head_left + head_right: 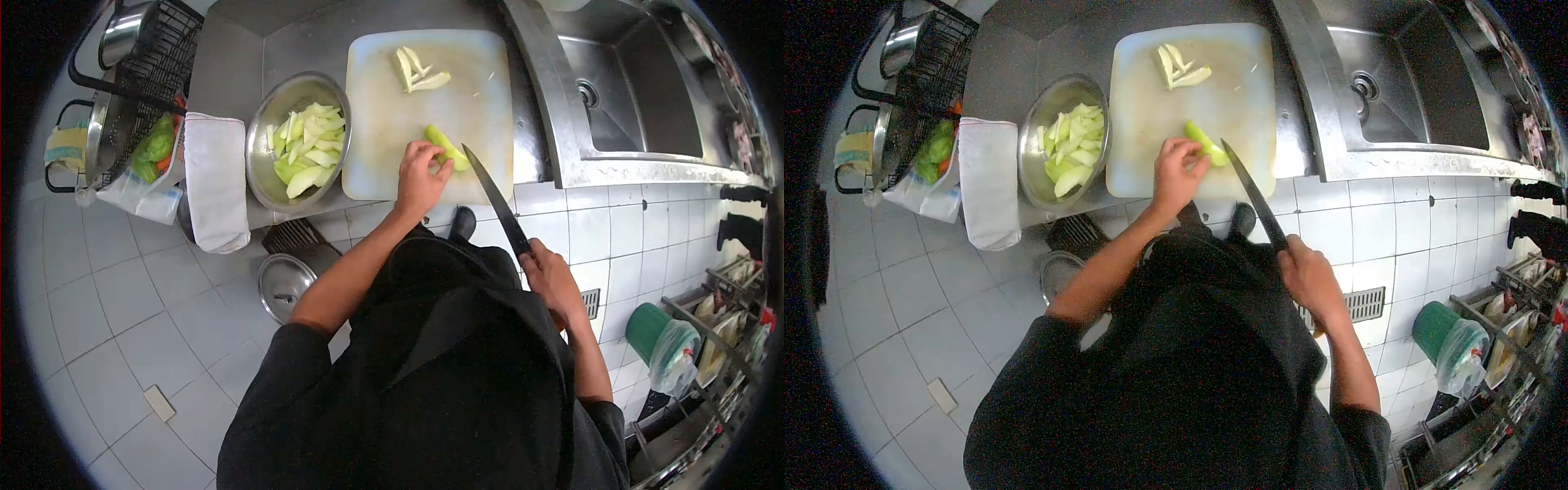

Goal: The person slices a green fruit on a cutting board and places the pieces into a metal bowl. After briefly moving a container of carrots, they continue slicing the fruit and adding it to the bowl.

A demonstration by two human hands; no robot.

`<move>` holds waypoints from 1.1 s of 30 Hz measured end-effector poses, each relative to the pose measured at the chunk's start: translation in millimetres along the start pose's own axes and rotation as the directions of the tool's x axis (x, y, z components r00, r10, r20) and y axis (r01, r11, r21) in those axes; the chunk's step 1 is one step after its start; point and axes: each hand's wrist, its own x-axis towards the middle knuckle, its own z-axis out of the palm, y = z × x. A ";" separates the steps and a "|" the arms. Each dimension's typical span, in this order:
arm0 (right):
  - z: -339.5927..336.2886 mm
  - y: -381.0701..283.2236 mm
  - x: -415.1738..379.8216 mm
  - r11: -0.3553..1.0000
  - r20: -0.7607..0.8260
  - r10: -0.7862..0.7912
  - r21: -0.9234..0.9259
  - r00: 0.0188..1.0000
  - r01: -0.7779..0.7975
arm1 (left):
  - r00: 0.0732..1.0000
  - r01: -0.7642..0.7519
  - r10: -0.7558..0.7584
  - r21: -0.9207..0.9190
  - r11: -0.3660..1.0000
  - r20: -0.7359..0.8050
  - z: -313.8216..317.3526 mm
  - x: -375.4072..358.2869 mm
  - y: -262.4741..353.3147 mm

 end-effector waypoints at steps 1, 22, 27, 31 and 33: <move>-0.7 0.1 0.7 1.000 0.006 -0.020 0.004 1.000 0.020 | 1.000 -0.012 0.012 0.008 1.000 0.005 -1.4 2.9 1.2; 9.7 -27.6 9.6 0.994 -0.021 -0.044 -0.101 0.999 0.042 | 0.892 -0.451 0.438 0.192 0.872 0.110 -21.0 16.4 -22.4; 17.4 -19.9 13.1 0.992 -0.054 -0.122 -0.039 0.991 0.120 | 0.889 -0.454 0.439 0.141 0.880 0.130 -21.1 15.4 -21.3; 17.6 -20.1 15.2 0.992 -0.031 -0.126 -0.030 0.992 0.125 | 0.902 -0.425 0.409 0.129 0.896 0.135 -20.3 14.2 -26.4; 15.8 -24.5 16.6 0.993 -0.020 -0.117 -0.027 0.993 0.117 | 0.907 -0.416 0.400 0.127 0.900 0.134 -19.5 13.8 -27.1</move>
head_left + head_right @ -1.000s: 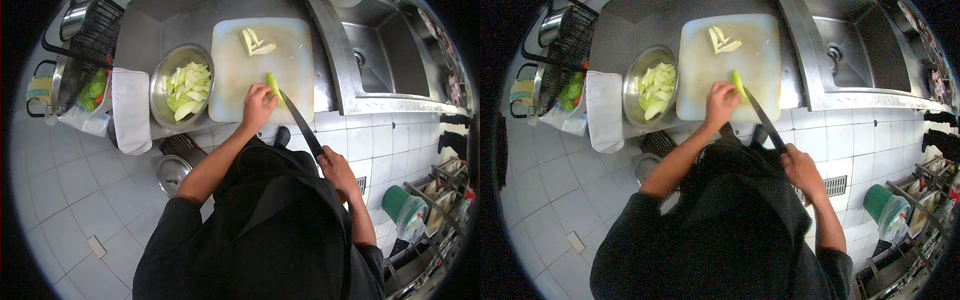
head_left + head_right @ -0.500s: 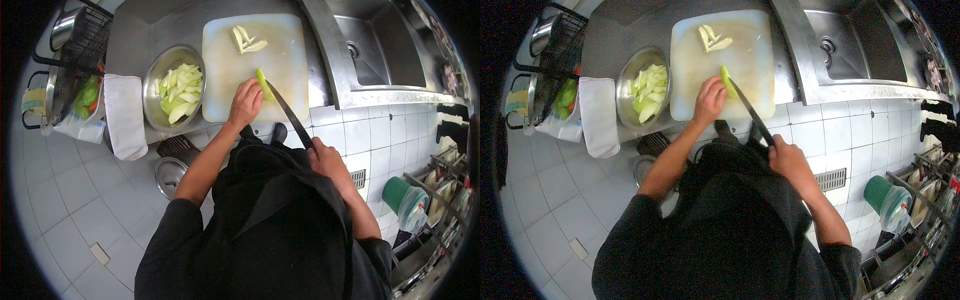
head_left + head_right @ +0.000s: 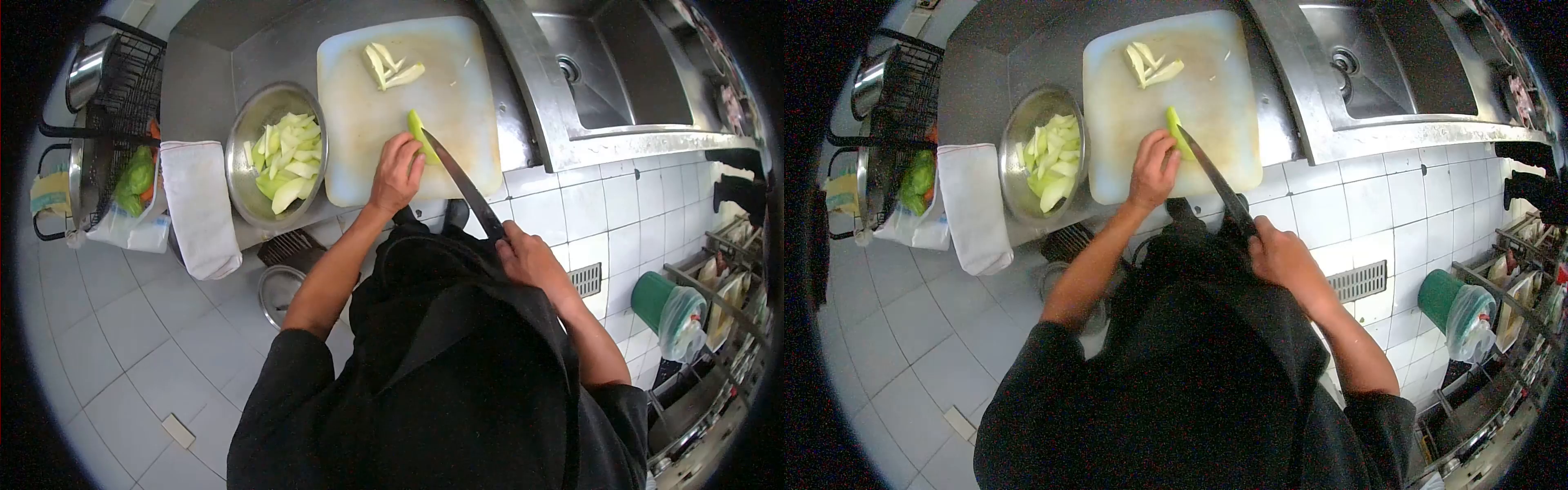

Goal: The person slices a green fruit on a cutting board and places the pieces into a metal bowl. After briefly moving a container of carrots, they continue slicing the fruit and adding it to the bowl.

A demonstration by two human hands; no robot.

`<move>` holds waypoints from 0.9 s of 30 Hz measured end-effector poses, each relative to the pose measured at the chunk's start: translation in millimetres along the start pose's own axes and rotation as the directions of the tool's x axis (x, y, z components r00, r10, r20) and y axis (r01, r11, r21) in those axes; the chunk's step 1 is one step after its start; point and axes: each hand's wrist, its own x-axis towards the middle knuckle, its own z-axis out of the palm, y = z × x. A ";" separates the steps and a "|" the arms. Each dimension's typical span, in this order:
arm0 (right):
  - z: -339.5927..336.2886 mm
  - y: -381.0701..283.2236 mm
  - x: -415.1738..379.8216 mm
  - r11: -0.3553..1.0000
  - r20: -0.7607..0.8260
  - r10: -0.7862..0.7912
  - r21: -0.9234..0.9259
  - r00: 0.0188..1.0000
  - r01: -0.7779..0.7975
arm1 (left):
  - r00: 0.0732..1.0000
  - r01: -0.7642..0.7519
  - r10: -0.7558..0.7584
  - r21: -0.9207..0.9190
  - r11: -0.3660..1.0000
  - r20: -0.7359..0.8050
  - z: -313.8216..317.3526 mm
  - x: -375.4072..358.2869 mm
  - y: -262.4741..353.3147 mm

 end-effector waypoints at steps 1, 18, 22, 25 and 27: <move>1.3 -1.5 0.9 1.000 0.007 0.018 -0.001 1.000 -0.018 | 1.000 0.006 -0.006 -0.002 1.000 0.001 0.1 -0.8 0.7; 3.3 9.0 25.1 0.813 0.165 0.170 0.534 0.972 -0.233 | 0.999 -0.024 0.024 0.007 1.000 0.035 -12.1 11.0 6.6; 1.7 7.8 36.0 0.806 0.223 0.179 0.526 0.958 -0.273 | 0.993 0.116 -0.116 -0.040 0.992 0.014 -13.1 20.6 13.3; 2.6 10.5 38.9 0.818 0.241 0.160 0.510 0.957 -0.266 | 0.991 0.123 -0.121 -0.031 0.992 0.057 -13.5 25.0 13.6; 3.4 13.3 41.3 0.827 0.248 0.146 0.500 0.958 -0.255 | 0.989 0.122 -0.121 -0.008 0.993 0.088 -14.4 26.6 16.0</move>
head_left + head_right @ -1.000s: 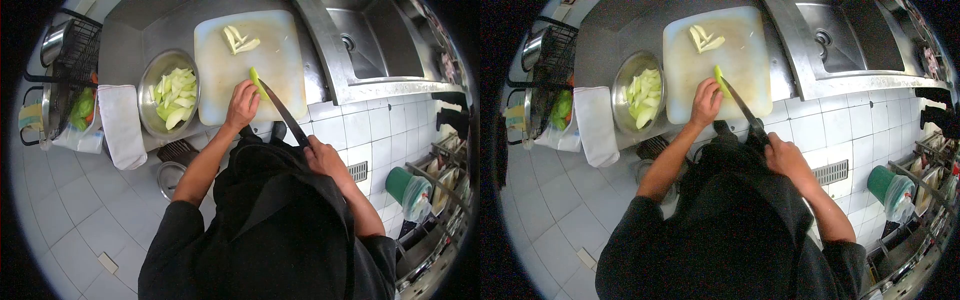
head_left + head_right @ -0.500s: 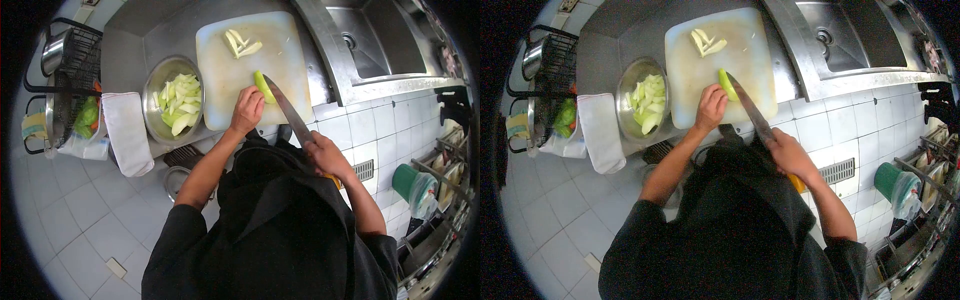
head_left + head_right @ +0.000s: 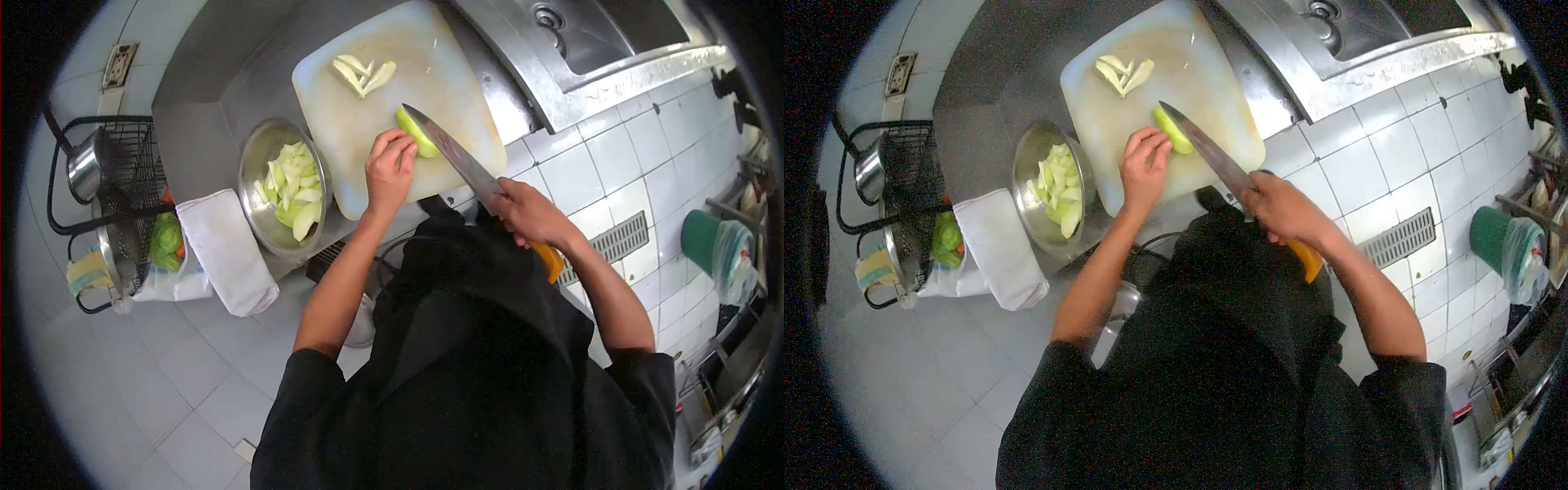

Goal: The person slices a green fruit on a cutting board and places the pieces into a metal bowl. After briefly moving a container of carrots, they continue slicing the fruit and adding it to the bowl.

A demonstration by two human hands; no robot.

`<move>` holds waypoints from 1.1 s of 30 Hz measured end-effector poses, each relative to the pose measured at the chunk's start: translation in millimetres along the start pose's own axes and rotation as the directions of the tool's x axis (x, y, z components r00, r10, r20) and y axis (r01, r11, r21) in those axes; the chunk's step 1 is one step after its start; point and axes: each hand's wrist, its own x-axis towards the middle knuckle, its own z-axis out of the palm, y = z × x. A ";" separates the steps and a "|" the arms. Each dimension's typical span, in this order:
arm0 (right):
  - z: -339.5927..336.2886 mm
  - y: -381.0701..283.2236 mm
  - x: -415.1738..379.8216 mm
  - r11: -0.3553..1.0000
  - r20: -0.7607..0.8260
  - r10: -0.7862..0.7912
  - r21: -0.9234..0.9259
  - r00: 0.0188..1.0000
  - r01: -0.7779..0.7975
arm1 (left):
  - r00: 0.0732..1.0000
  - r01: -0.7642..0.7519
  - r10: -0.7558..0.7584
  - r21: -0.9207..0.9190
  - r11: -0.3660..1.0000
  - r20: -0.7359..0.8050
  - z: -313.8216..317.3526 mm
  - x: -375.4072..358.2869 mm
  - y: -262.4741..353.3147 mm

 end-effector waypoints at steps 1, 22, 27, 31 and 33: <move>-1.2 0.7 1.5 1.000 0.006 -0.003 -0.003 1.000 0.003 | 1.000 0.000 0.000 0.012 1.000 0.013 -0.6 0.3 0.8; -17.1 -8.3 9.4 0.999 0.155 -0.004 -0.032 0.988 0.009 | 0.999 0.027 -0.028 0.010 1.000 0.047 1.0 7.1 -2.1; -17.9 -12.7 11.5 0.999 0.170 -0.003 -0.049 0.985 0.012 | 0.999 0.024 -0.024 0.004 1.000 0.044 1.5 5.5 -3.9; -18.7 -11.7 22.5 0.998 0.194 -0.034 -0.043 0.980 0.043 | 0.999 0.017 -0.017 0.002 1.000 0.035 2.9 5.4 -4.8; -18.4 -10.5 31.5 0.998 0.198 -0.046 -0.026 0.979 0.052 | 0.999 0.033 -0.032 -0.020 0.999 0.031 3.3 5.9 -4.7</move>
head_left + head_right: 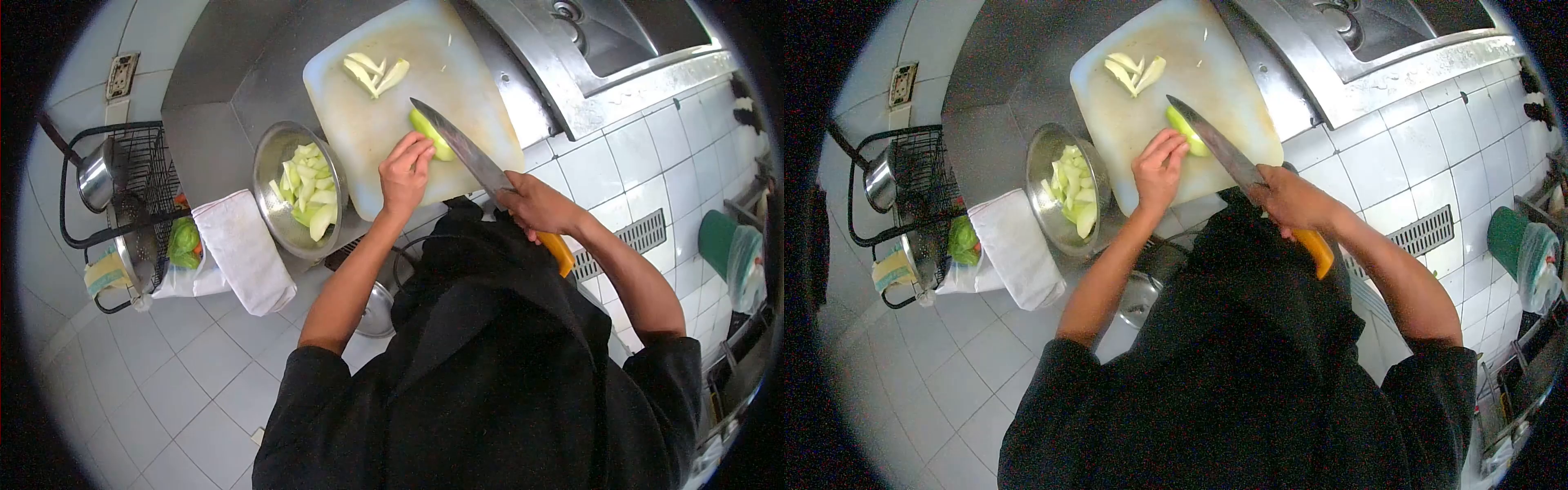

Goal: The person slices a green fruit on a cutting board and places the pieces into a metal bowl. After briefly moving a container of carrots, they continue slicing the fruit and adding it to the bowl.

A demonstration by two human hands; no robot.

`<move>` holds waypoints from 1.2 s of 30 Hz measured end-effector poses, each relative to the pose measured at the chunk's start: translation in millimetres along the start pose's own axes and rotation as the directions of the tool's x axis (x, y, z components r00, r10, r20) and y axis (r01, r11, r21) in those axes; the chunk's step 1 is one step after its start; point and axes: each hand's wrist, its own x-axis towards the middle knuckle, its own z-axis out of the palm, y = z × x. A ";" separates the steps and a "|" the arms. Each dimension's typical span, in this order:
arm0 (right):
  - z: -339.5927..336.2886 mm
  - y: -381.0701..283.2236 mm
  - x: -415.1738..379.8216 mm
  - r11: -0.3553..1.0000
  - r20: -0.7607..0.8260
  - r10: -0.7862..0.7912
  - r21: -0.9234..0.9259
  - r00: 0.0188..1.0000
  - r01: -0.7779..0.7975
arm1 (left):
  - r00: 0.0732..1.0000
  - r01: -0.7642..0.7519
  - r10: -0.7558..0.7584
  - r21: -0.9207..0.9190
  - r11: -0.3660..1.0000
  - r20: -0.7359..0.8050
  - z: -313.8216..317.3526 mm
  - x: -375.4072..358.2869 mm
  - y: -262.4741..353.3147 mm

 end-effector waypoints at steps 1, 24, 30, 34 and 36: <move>1.0 -0.6 3.5 1.000 -0.003 0.010 -0.002 1.000 -0.010 | 1.000 0.012 -0.012 -0.011 1.000 -0.001 -0.3 -1.8 0.4; 32.2 2.1 29.5 0.796 -0.299 -0.420 -0.575 0.857 0.190 | 0.988 0.088 -0.103 -0.135 0.987 -0.112 4.0 -9.3 8.9; 38.2 -5.8 24.5 0.762 -0.297 -0.318 -0.645 0.900 0.056 | 0.966 0.123 -0.157 -0.172 0.977 -0.206 12.6 -21.3 6.4; 41.4 -17.9 22.8 0.736 -0.284 -0.310 -0.676 0.907 0.039 | 0.958 0.135 -0.168 -0.152 0.979 -0.233 13.6 -24.5 1.8; 42.7 -27.2 21.5 0.742 -0.272 -0.280 -0.669 0.921 0.028 | 0.950 0.134 -0.180 -0.185 0.974 -0.256 16.9 -25.3 -0.3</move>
